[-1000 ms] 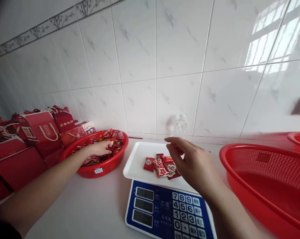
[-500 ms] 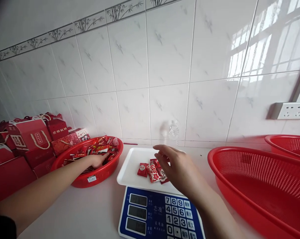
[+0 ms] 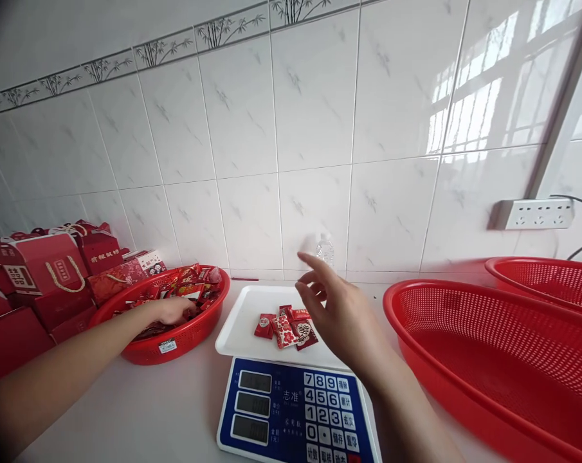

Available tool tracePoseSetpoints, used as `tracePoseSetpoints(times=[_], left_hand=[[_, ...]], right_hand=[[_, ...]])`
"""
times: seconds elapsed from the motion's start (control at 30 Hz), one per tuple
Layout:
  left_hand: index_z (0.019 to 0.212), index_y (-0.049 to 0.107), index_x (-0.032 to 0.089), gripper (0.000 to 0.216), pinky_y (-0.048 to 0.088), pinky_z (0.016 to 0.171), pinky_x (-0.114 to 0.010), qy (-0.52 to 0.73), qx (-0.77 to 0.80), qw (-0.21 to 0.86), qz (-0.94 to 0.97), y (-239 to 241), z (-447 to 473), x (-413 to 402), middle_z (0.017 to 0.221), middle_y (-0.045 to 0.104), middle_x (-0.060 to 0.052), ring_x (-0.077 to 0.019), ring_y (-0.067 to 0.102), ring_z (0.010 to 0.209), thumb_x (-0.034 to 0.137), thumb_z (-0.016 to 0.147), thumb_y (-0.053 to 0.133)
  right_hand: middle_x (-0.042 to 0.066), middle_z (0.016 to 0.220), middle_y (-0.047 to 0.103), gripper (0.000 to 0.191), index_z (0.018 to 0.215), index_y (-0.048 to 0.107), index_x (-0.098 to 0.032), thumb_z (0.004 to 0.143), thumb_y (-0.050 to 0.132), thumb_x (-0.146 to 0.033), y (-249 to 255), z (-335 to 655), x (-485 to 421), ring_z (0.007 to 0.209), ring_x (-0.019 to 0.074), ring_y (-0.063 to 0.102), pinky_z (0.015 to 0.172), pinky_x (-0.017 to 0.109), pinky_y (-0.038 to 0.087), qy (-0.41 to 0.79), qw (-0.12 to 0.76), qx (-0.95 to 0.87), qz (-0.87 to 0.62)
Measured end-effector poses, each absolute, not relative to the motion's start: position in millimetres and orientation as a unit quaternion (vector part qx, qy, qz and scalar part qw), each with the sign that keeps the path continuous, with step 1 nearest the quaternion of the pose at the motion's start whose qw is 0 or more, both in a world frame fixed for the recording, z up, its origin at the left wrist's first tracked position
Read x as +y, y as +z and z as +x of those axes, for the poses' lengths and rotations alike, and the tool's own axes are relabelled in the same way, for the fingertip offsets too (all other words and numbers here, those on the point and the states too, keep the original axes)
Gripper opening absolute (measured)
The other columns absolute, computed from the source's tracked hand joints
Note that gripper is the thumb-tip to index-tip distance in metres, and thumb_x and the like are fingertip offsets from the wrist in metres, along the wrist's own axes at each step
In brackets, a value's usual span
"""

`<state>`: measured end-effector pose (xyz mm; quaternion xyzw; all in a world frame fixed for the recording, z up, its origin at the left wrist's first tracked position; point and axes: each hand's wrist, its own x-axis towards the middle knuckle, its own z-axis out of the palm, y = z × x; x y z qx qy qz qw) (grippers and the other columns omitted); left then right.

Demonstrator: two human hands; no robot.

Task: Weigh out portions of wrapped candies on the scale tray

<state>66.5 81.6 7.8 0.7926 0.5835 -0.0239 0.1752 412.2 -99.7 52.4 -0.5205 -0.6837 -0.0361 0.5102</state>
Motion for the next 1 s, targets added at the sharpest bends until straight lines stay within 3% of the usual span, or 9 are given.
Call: tracePoseSetpoints(times=[0.1,0.23,0.4,0.5,0.67,0.83,0.9,1.0], left_hand=[[0.088,0.068,0.022,0.036,0.047,0.066,-0.029,0.012,0.588,0.184,0.788,12.8,63.6,81.2,0.085,0.071,-0.002,-0.0238,0.064,0.078,0.021,0.054,0.059],[0.096,0.065,0.021,0.038,0.047,0.071,-0.027,0.075,0.594,0.185,0.78,25.7,53.7,82.4,0.086,0.07,-0.001,-0.0214,0.063,0.081,0.024,0.058,0.057],[0.093,0.064,0.018,0.032,0.047,0.074,-0.028,0.162,0.617,0.192,0.746,46.8,41.1,81.3,0.093,0.069,-0.003,-0.0221,0.062,0.087,0.029,0.063,0.061],[0.095,0.063,0.016,0.031,0.049,0.069,-0.028,0.274,0.62,0.274,0.682,60.0,48.6,73.0,0.086,0.068,-0.003,-0.0199,0.063,0.079,0.028,0.066,0.065],[0.093,0.06,0.016,0.023,0.051,0.078,-0.029,0.458,0.467,0.453,0.606,68.1,100.0,43.0,0.087,0.065,-0.001,-0.0134,0.063,0.077,0.019,0.071,0.067],[0.091,0.061,0.017,0.024,0.05,0.076,-0.031,0.463,0.309,0.524,0.645,47.9,174.4,-0.4,0.086,0.066,-0.003,-0.0157,0.063,0.08,0.029,0.072,0.069],[0.092,0.062,0.018,0.023,0.048,0.077,-0.03,0.463,0.273,0.511,0.671,39.0,198.2,-13.5,0.088,0.067,-0.003,-0.0158,0.063,0.082,0.031,0.074,0.068],[0.092,0.061,0.019,0.022,0.046,0.078,-0.028,0.469,0.24,0.522,0.671,31.0,221.7,-21.4,0.085,0.068,-0.001,-0.0138,0.061,0.08,0.032,0.075,0.067]], right_hand=[[0.006,0.086,0.069,0.044,0.128,0.048,-0.022,0.086,0.052,-0.033,54.6,415.6,-102.0,0.07,0.0174,0.065,0.058,0.028,0.052,-0.066,0.571,-0.643,-0.506],[0.004,0.079,0.068,0.036,0.12,0.054,-0.021,0.085,0.052,-0.033,56.0,415.9,-103.7,0.069,0.0164,0.065,0.06,0.028,0.052,-0.072,0.611,-0.618,-0.489],[0.003,0.075,0.068,0.029,0.111,0.061,-0.023,0.085,0.052,-0.034,53.3,414.1,-100.0,0.068,0.0173,0.065,0.054,0.027,0.05,-0.056,0.579,-0.63,-0.515],[0.003,0.074,0.068,0.028,0.108,0.063,-0.022,0.085,0.052,-0.033,50.8,411.9,-96.8,0.067,0.0174,0.065,0.054,0.027,0.05,-0.037,0.553,-0.649,-0.52],[0.004,0.081,0.068,0.028,0.111,0.061,-0.022,0.088,0.049,-0.033,42.6,398.8,-90.2,0.068,0.0163,0.063,0.059,0.03,0.052,0.029,0.501,-0.694,-0.517],[0.01,0.112,0.061,0.047,0.131,0.047,-0.023,0.086,0.053,-0.033,34.7,380.9,-86.3,0.077,0.0172,0.064,0.064,0.032,0.054,0.115,0.454,-0.727,-0.503],[0.01,0.111,0.062,0.049,0.132,0.045,-0.022,0.084,0.055,-0.029,33.8,379.2,-85.1,0.077,0.0171,0.064,0.063,0.032,0.054,0.148,0.459,-0.716,-0.504],[0.006,0.098,0.067,0.034,0.116,0.057,-0.022,0.082,0.054,-0.021,32.8,383.2,-81.4,0.074,0.0156,0.064,0.061,0.029,0.053,0.188,0.482,-0.694,-0.501]])
